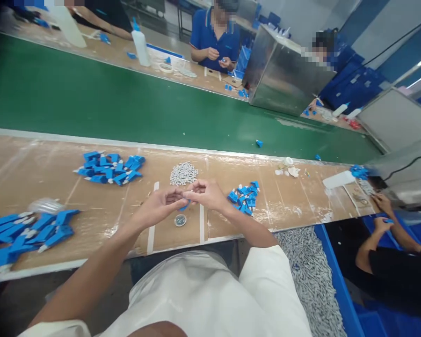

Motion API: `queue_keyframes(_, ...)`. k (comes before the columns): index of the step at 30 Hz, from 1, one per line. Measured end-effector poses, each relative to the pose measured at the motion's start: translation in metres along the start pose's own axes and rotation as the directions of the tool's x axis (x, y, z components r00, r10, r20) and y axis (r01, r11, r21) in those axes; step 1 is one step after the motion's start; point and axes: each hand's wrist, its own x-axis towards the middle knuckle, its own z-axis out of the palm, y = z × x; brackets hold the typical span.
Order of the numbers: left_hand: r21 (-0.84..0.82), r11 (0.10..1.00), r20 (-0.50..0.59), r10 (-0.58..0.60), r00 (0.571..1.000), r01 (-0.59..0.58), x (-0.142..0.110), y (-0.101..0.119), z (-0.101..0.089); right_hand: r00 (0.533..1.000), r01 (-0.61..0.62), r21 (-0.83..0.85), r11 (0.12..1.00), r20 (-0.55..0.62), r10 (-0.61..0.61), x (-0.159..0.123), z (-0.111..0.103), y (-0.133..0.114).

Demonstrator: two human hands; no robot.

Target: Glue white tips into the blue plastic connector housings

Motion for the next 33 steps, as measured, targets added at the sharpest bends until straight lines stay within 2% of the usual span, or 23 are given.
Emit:
queue_keyframes(2, -0.076, 0.997, -0.049, -0.004, 0.999, 0.000, -0.005, -0.004, -0.003, 0.999, 0.032, 0.034, 0.999, -0.043, -0.031, -0.011, 0.003, 0.003)
queue_keyframes(4, -0.188, 0.982, -0.154, -0.027, 0.988, -0.002, -0.010, -0.010, -0.009, 0.993, 0.037, 0.068, 0.997, -0.115, -0.029, -0.026, 0.003, 0.011)
queue_keyframes(7, -0.393, 0.916, -0.340, -0.064, 0.938, -0.080, -0.015, -0.029, -0.021, 0.975, 0.008, 0.037, 0.999, -0.223, 0.001, -0.045, 0.001, 0.036)
queue_keyframes(9, -0.491, 0.862, -0.407, -0.100, 0.908, -0.125, -0.016, -0.044, -0.028, 0.961, -0.017, 0.011, 1.000, -0.277, 0.019, -0.051, 0.005, 0.056)
queue_keyframes(11, -0.546, 0.827, -0.431, -0.141, 0.891, -0.133, -0.017, -0.054, -0.030, 0.954, -0.044, 0.002, 0.999, -0.298, 0.042, -0.054, 0.014, 0.073)
queue_keyframes(14, -0.579, 0.807, -0.423, -0.171, 0.890, -0.120, -0.020, -0.060, -0.027, 0.959, -0.073, -0.024, 0.997, -0.276, 0.063, -0.051, 0.030, 0.088)
queue_keyframes(19, -0.604, 0.794, -0.372, -0.209, 0.904, -0.065, -0.019, -0.062, -0.025, 0.963, -0.133, -0.045, 0.990, -0.242, 0.118, -0.036, 0.042, 0.093)
queue_keyframes(22, -0.631, 0.775, -0.379, -0.258, 0.889, -0.044, -0.016, -0.064, -0.024, 0.961, -0.146, -0.071, 0.987, -0.248, 0.124, -0.031, 0.042, 0.090)
queue_keyframes(25, -0.681, 0.728, -0.413, -0.290, 0.863, -0.082, -0.015, -0.063, -0.019, 0.966, -0.104, -0.211, 0.972, -0.252, 0.049, -0.033, 0.039, 0.084)
queue_keyframes(28, -0.718, 0.692, -0.384, -0.304, 0.872, -0.075, -0.007, -0.067, -0.020, 0.961, 0.036, -0.446, 0.894, -0.230, -0.153, -0.028, 0.034, 0.085)
queue_keyframes(30, -0.712, 0.699, -0.360, -0.283, 0.889, -0.066, 0.001, -0.071, -0.026, 0.938, 0.138, -0.545, 0.827, -0.198, -0.286, -0.021, 0.032, 0.089)
queue_keyframes(33, -0.692, 0.716, -0.376, -0.255, 0.891, -0.088, 0.004, -0.074, -0.033, 0.862, 0.300, -0.614, 0.730, -0.154, -0.483, -0.015, 0.037, 0.090)
